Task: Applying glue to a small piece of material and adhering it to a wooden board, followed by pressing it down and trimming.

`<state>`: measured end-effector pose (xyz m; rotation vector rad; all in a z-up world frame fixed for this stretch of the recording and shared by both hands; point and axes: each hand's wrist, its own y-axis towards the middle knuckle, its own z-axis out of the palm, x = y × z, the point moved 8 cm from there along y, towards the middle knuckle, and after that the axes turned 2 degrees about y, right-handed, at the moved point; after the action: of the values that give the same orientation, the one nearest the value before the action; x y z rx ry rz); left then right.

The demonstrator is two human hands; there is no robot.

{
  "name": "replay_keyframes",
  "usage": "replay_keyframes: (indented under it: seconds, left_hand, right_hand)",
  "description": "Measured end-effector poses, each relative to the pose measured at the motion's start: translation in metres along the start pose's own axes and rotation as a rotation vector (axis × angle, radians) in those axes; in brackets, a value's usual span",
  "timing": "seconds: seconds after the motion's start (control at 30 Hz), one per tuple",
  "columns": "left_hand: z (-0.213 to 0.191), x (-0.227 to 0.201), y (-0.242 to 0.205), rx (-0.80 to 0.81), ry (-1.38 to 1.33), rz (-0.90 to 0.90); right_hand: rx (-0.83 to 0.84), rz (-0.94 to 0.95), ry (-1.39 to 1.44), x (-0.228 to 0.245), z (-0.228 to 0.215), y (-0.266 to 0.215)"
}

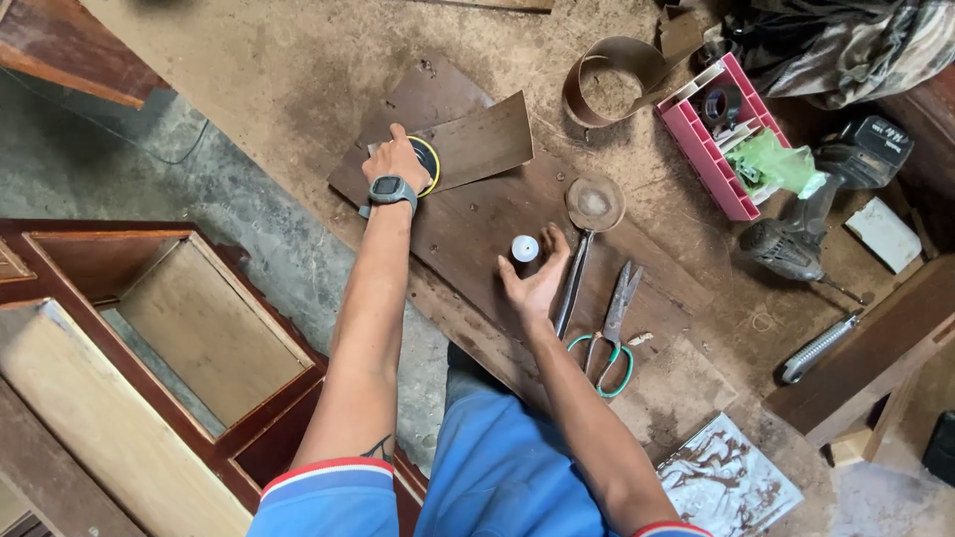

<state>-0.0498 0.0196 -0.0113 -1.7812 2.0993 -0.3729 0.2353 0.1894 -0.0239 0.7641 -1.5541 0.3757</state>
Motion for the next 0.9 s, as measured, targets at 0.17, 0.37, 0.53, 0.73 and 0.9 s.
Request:
replay_keyframes:
  seconds: [0.17, 0.37, 0.53, 0.73, 0.9]
  left_hand:
    - [0.003, 0.004, 0.002, 0.012, -0.035, -0.014]
    - [0.007, 0.009, 0.01, 0.027, -0.032, -0.011]
    - [-0.013, 0.004, -0.011, 0.062, -0.052, -0.015]
    - [-0.015, 0.006, -0.027, 0.121, -0.12, 0.029]
    - [-0.029, -0.001, -0.046, 0.158, -0.166, 0.084]
  right_hand:
    - [-0.033, -0.282, -0.051, 0.093, -0.006, -0.031]
    - [0.566, -0.14, -0.16, 0.107, 0.099, -0.025]
    - [0.853, 0.055, -0.562, 0.054, 0.168, 0.02]
    - [1.063, -0.04, -1.013, 0.017, 0.194, 0.02]
    - [1.03, -0.032, -1.014, 0.04, 0.19, 0.022]
